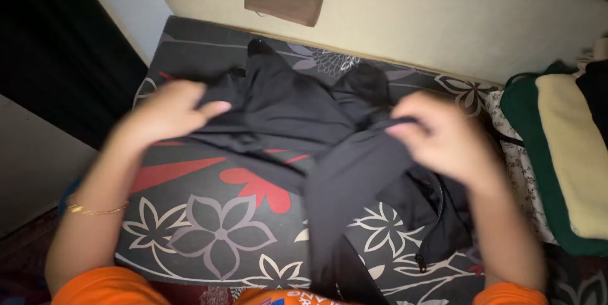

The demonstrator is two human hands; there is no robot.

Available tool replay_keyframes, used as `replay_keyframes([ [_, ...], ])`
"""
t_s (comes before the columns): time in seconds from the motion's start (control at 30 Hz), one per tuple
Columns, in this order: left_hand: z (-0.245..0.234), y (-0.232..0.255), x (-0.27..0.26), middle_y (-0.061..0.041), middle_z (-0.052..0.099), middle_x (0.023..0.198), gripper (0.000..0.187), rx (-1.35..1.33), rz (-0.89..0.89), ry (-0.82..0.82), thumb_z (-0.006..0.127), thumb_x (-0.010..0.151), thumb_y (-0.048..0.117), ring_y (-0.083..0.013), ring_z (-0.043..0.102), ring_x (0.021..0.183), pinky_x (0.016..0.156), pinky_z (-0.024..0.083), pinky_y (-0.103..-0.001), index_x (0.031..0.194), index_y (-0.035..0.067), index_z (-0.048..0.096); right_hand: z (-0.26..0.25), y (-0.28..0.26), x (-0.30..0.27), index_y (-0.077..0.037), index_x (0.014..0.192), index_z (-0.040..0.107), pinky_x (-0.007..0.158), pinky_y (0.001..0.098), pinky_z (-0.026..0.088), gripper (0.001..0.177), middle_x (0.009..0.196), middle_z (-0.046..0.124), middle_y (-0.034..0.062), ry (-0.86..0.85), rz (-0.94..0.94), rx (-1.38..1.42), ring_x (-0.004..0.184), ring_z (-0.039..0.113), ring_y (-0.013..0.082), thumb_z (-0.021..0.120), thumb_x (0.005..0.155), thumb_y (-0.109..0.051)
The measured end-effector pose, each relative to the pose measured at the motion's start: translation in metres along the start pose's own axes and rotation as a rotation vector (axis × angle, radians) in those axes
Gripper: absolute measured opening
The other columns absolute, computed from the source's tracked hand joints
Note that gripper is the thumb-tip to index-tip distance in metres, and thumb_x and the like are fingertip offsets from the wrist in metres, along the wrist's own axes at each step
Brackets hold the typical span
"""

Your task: Folding a black zip-up jacket and placing it on a stack of clothes.

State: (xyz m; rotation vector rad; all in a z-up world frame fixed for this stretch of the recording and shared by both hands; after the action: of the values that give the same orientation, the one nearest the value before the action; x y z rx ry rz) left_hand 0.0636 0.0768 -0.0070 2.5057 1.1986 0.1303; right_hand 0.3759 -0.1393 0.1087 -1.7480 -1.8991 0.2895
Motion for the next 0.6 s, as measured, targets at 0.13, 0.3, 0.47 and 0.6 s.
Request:
replay_keyframes([
  [0.13, -0.046, -0.023, -0.019, -0.016, 0.078, 0.098, 0.048, -0.224, 0.235, 0.089, 0.067, 0.09, 0.044, -0.0276, 0.074, 0.087, 0.082, 0.054, -0.042, 0.114, 0.002, 0.073, -0.079, 0.053, -0.042, -0.003, 0.108, 0.064, 0.086, 0.0286, 0.052, 0.023, 0.101, 0.067, 0.0053, 0.144, -0.008, 0.018, 0.095, 0.064, 0.0161, 0.071, 0.086, 0.003],
  [0.3, -0.053, -0.11, 0.003, -0.009, 0.078, 0.098, 0.044, -0.391, -0.053, 0.158, 0.078, 0.087, 0.041, -0.0215, 0.073, 0.087, 0.08, 0.056, -0.035, 0.114, 0.006, 0.075, -0.1, 0.094, -0.055, -0.004, 0.113, 0.065, 0.097, 0.0257, 0.051, 0.023, 0.104, 0.069, 0.0073, 0.219, 0.116, -0.106, 0.103, 0.068, 0.015, 0.064, 0.093, 0.008],
  [0.47, -0.083, -0.005, -0.022, -0.015, 0.072, 0.106, 0.05, 0.161, 0.032, 0.513, 0.087, 0.083, 0.042, -0.0329, 0.068, 0.098, 0.083, 0.054, -0.043, 0.12, 0.009, 0.075, -0.075, 0.034, -0.03, -0.007, 0.115, 0.073, 0.087, 0.0383, 0.052, 0.026, 0.109, 0.069, 0.0141, 0.257, 0.158, -0.652, 0.103, 0.067, 0.0298, 0.076, 0.089, -0.002],
  [0.6, -0.085, 0.145, -0.056, -0.015, 0.066, 0.096, 0.036, 0.203, 0.134, 0.368, 0.086, 0.067, 0.057, -0.0353, 0.063, 0.093, 0.075, 0.052, -0.046, 0.082, 0.024, 0.082, -0.029, -0.047, -0.023, -0.011, 0.106, 0.073, 0.096, 0.0398, 0.051, 0.044, 0.111, 0.07, 0.0072, -0.056, -0.186, -0.193, 0.108, 0.066, 0.0277, 0.085, 0.068, -0.03],
])
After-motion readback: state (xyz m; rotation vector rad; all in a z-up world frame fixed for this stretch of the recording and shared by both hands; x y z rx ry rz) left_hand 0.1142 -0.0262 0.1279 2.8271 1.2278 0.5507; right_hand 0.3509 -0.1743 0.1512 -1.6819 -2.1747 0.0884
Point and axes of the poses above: each hand's wrist, its own x-axis towards the middle knuckle, its own z-axis out of the palm, y = z × x, the point moved 10 cm from there along x, towards the middle knuckle
